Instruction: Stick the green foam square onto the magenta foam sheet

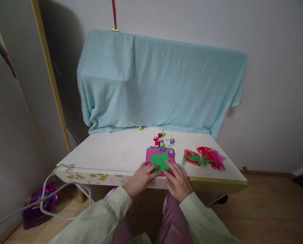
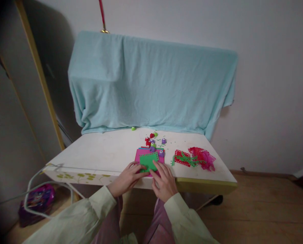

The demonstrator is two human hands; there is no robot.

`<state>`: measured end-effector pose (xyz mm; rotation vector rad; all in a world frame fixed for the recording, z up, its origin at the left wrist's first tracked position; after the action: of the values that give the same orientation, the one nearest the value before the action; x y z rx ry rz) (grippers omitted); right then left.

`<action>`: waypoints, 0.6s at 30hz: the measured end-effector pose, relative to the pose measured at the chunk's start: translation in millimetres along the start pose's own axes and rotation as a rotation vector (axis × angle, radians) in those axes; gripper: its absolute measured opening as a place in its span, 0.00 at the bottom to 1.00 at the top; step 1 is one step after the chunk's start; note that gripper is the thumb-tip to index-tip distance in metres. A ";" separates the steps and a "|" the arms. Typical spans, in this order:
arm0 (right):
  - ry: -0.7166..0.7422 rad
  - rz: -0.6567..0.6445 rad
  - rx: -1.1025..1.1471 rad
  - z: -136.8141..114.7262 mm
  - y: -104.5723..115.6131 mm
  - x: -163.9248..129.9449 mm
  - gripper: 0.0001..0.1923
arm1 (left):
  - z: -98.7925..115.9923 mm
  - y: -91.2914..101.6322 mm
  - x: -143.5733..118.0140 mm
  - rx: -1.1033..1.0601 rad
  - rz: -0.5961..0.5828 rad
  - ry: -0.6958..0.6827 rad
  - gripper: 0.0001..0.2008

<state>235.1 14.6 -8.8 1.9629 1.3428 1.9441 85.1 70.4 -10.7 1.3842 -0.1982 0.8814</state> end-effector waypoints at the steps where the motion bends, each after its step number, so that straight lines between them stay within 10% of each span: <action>1: 0.011 -0.006 0.001 -0.6 -1.3 -1.0 0.25 | -0.7 -0.2 0.0 0.002 0.000 0.000 0.24; 18: 0.007 0.067 -0.047 36.1 7.3 -13.6 0.16 | -1.4 14.5 -25.9 0.161 -0.063 -0.043 0.36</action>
<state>271.5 20.2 -22.1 2.0062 1.2363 1.9942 57.8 59.8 -15.5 1.5517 -0.1181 0.8300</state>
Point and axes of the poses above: each hand's wrist, its own x-axis towards the middle knuckle, its own y-axis out of the back of the hand, z = x × y, the point moved 6 cm from there along x, towards the middle knuckle, and after that the axes turned 15 degrees about z, right-handed, at the moved point
